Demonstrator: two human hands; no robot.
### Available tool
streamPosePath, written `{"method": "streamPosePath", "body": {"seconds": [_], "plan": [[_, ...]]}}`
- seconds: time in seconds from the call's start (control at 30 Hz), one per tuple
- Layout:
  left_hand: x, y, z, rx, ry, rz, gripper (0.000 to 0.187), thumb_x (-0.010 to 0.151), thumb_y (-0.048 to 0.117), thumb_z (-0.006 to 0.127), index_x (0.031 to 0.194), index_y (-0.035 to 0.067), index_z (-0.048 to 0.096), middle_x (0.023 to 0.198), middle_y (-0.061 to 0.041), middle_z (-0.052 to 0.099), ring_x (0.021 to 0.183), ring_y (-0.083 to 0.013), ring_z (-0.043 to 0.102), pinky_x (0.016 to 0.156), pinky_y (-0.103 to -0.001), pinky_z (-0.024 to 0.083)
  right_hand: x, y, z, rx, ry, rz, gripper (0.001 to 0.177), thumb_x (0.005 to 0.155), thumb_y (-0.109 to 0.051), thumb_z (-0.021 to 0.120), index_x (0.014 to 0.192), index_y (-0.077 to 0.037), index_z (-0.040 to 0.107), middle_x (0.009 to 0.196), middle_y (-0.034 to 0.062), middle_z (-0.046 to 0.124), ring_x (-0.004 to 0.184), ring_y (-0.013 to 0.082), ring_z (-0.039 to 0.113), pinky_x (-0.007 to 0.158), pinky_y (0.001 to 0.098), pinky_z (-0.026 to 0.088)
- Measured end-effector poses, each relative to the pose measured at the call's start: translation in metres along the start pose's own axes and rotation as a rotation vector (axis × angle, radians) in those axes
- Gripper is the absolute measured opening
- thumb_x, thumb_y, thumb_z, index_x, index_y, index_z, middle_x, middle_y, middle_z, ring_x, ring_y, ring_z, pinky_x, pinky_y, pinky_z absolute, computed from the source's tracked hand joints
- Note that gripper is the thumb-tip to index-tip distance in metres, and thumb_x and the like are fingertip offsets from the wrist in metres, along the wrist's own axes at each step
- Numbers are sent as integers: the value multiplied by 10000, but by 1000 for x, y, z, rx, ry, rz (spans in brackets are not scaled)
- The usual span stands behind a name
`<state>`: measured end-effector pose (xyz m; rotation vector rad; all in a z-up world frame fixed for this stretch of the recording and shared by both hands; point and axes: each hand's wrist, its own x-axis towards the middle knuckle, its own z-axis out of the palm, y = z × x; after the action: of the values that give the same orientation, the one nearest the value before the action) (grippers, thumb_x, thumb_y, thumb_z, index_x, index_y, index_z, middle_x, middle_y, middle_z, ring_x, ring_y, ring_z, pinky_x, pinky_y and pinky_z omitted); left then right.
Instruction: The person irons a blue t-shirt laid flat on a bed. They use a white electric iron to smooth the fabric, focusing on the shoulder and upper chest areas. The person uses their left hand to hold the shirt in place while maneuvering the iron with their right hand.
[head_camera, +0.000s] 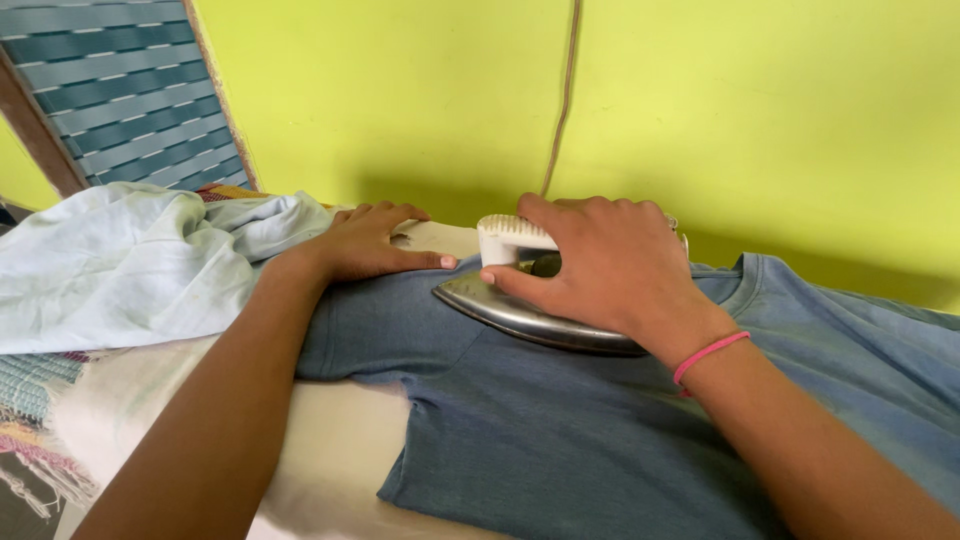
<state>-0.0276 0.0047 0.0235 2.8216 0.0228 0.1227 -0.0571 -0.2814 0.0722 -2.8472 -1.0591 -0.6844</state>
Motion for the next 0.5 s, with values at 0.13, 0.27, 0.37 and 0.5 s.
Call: {"method": "streamPosePath", "body": {"seconds": [0.13,0.27,0.37,0.5], "plan": [[2,-5,6,-2,76,55,969,701,840,591,1448,224,553,1558,-101,443,1499,-338,289,1230,-518,152,-4,2,-1,47,25,-95,738,776,-782,559,1210,-200,690,832,115,753,754,340,723,675,488,549],[3,-11,12,18,207,51,795,736,795,617,1275,215,687,1423,-108,552,1427,-340,373,1196,-534,197,-7,2,-2,44,53,-144,721,757,-784,586,1177,-210,711,833,127,755,775,362,714,702,496,534],[1,-14,15,85,354,95,676,759,741,674,1136,183,731,1309,-120,596,1348,-335,418,1130,-550,227,-7,0,-4,77,91,-158,726,739,-778,617,1146,-185,716,840,125,761,764,361,716,679,494,538],[-5,-12,8,247,596,273,483,809,581,746,986,132,722,1158,-101,651,1236,-298,498,1095,-540,277,-5,-5,-8,64,64,-133,704,735,-765,632,1126,-186,717,827,114,760,760,358,715,675,486,542]]}}
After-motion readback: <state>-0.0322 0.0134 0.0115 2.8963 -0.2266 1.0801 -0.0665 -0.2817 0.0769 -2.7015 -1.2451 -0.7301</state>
